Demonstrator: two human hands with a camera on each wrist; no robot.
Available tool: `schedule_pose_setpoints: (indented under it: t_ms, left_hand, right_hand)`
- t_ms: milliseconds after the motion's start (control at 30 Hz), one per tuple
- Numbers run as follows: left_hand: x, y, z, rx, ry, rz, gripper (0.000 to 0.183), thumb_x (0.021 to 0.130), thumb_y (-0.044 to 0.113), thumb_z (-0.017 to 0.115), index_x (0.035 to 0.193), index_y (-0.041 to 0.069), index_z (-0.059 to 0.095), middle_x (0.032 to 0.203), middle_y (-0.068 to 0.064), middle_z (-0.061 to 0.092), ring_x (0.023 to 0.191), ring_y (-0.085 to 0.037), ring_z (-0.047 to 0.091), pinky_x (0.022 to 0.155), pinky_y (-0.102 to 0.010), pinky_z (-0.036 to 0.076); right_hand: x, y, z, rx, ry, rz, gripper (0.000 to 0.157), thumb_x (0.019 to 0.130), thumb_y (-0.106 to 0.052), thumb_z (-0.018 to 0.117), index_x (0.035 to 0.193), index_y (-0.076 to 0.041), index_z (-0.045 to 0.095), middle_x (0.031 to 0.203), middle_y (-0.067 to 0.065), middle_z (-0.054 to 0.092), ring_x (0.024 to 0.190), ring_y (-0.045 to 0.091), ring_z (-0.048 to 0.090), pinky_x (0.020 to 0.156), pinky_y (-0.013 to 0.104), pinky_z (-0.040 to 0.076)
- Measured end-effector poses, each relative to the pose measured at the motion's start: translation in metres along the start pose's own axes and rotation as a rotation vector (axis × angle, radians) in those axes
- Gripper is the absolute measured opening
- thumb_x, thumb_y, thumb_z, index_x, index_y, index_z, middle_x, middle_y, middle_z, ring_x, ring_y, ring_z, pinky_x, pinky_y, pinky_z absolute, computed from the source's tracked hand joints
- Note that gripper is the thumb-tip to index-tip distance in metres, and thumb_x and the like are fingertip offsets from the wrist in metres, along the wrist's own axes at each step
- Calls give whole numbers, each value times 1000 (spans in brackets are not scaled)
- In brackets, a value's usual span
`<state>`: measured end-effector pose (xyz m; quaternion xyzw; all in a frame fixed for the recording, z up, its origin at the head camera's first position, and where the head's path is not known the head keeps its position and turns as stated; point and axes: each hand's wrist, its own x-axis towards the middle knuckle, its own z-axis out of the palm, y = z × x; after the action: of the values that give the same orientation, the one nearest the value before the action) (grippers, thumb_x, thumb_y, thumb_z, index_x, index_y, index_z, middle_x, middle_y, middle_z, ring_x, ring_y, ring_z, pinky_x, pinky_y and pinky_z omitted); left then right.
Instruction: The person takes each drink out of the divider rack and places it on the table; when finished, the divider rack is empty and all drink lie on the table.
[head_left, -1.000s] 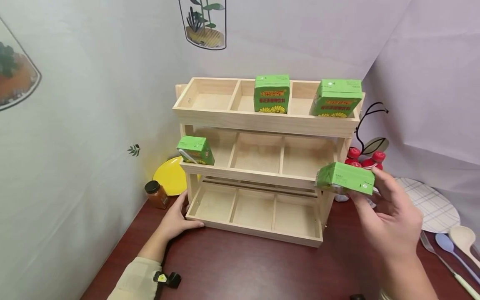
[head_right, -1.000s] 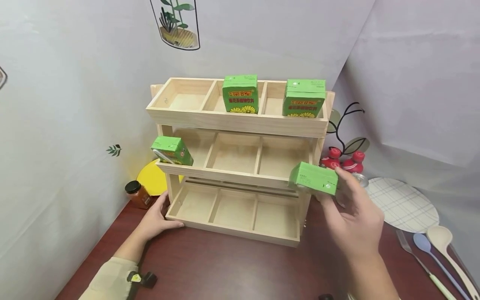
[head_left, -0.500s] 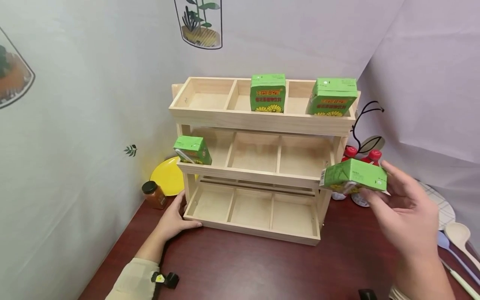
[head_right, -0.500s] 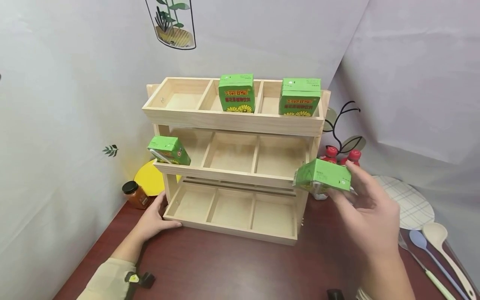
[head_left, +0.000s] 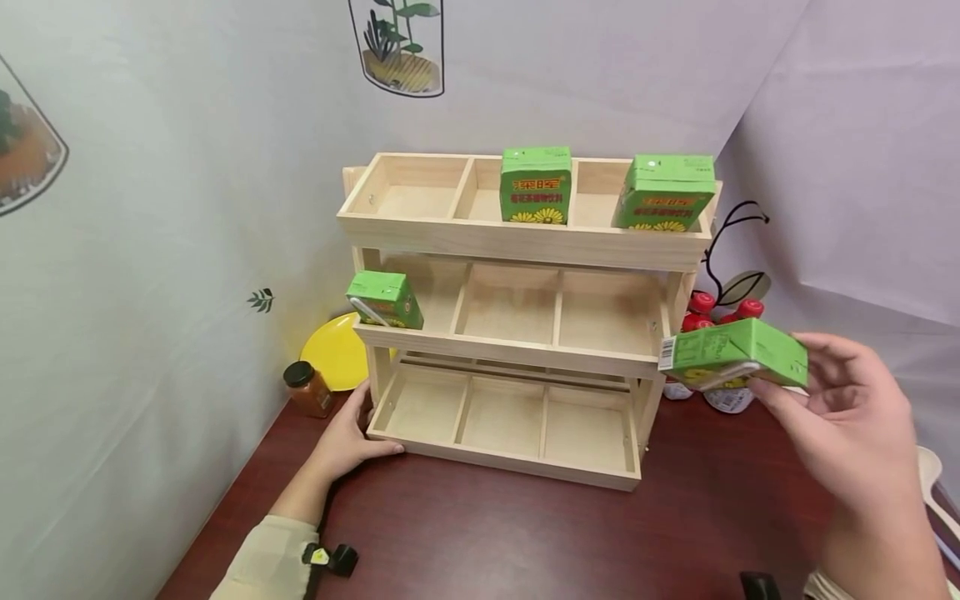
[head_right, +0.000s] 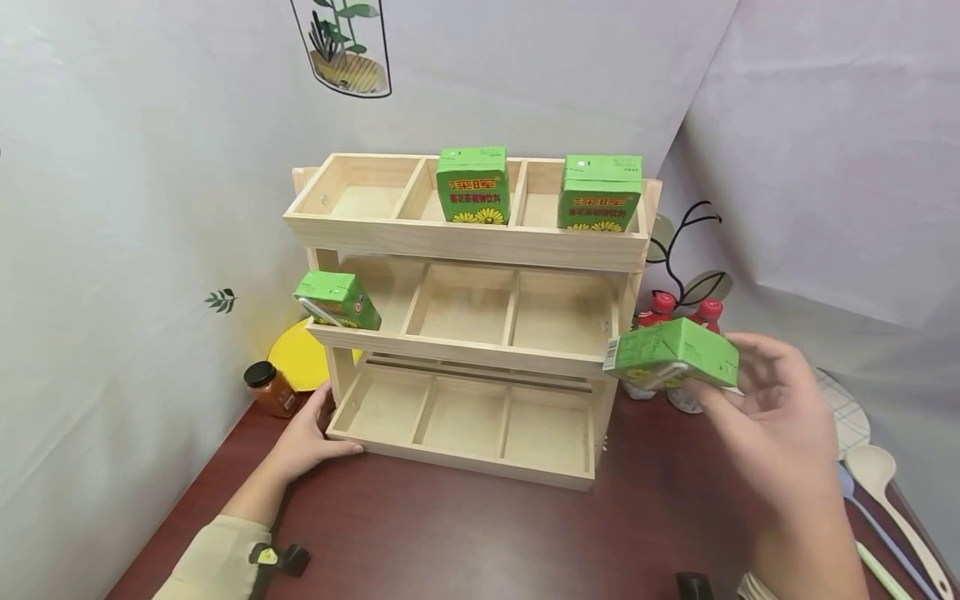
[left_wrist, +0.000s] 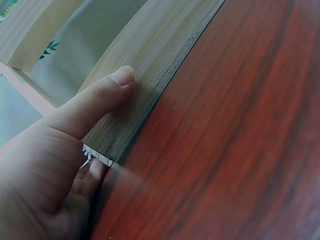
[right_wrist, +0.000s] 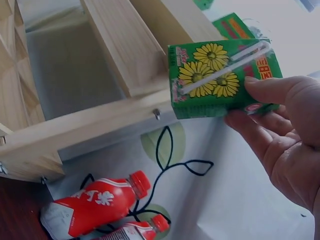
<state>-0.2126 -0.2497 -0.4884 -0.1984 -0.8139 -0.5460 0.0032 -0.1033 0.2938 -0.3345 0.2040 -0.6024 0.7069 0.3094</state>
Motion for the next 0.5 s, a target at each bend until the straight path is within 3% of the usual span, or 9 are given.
schedule_pose_setpoints:
  t_ms: [300,400,500]
  left_hand:
    - [1,-2,0,-4,1,3,117,60,11,94,153,14,23,144,-20,41,122,-36,50,92,-34,48]
    - [1,-3,0,-7,2,2,118,59,11,94,153,14,23,143,-20,41,122,-36,50,92,-30,49]
    - [1,-3,0,-12,1,3,118,59,10,94,153,14,23,143,-21,41,122,-37,50,92,-31,49]
  right_hand:
    - [-3,-12,-19,-128,136,177,62,66,37,61,124,17,50,106,14,70,91,18,67,70,18,53]
    - [-3,-9,-24,-194,126,221,60,68,32,65,124,14,52,107,11,70,93,16,67,67,16,52]
    - [-3,-2,-30,-390,59,254,57,71,25,70,124,8,54,109,1,71,95,9,66,66,12,51]
